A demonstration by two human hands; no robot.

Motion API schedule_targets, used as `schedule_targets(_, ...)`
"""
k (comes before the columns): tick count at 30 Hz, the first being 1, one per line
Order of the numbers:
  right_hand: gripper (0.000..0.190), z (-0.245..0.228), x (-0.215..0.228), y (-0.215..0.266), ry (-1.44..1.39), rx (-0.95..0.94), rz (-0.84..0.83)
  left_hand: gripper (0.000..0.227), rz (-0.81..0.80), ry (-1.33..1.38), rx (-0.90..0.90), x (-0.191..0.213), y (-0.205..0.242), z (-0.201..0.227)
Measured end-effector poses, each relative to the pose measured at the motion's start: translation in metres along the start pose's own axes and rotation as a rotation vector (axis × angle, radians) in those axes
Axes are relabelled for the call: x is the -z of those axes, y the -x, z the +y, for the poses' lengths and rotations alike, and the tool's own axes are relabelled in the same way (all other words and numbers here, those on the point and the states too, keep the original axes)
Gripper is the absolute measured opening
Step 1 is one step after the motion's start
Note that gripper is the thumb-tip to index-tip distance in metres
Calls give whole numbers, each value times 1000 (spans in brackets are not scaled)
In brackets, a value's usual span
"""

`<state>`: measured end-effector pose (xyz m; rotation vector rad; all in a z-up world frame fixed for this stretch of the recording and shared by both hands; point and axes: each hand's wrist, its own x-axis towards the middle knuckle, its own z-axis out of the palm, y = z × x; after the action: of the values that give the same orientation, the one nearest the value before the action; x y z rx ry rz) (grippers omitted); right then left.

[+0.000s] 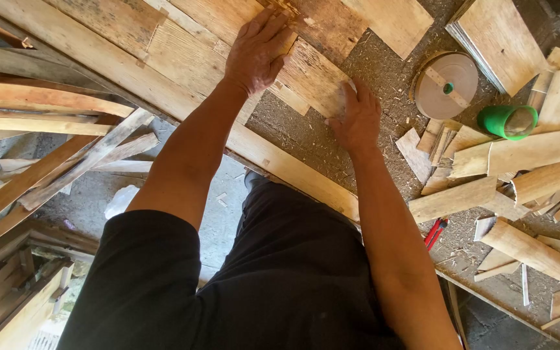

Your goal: Trimming and fitting thin wood veneer pieces on a workbench using a utility knife.

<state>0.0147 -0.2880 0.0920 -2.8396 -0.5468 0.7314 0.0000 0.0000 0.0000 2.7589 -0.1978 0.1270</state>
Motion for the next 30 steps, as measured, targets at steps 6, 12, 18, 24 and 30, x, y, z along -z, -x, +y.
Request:
schedule_targets(6,97,0,2,0,5,9,2,53,27,-35,-20,4,0,2)
schedule_targets(12,96,-1,-2,-2,-9,-6,7,52,-6,-10,-1,11,0,5)
schedule_targets(18,94,1,-5,0,-40,2,20,54,-25,-34,-3,5,-1,3)
schedule_targets(24,93,3,-8,-1,-30,5,14,56,-53,-35,20,12,-1,7)
schedule_targets(30,94,-2,3,0,-36,-24,-28,58,-64,-43,18,7,-4,5)
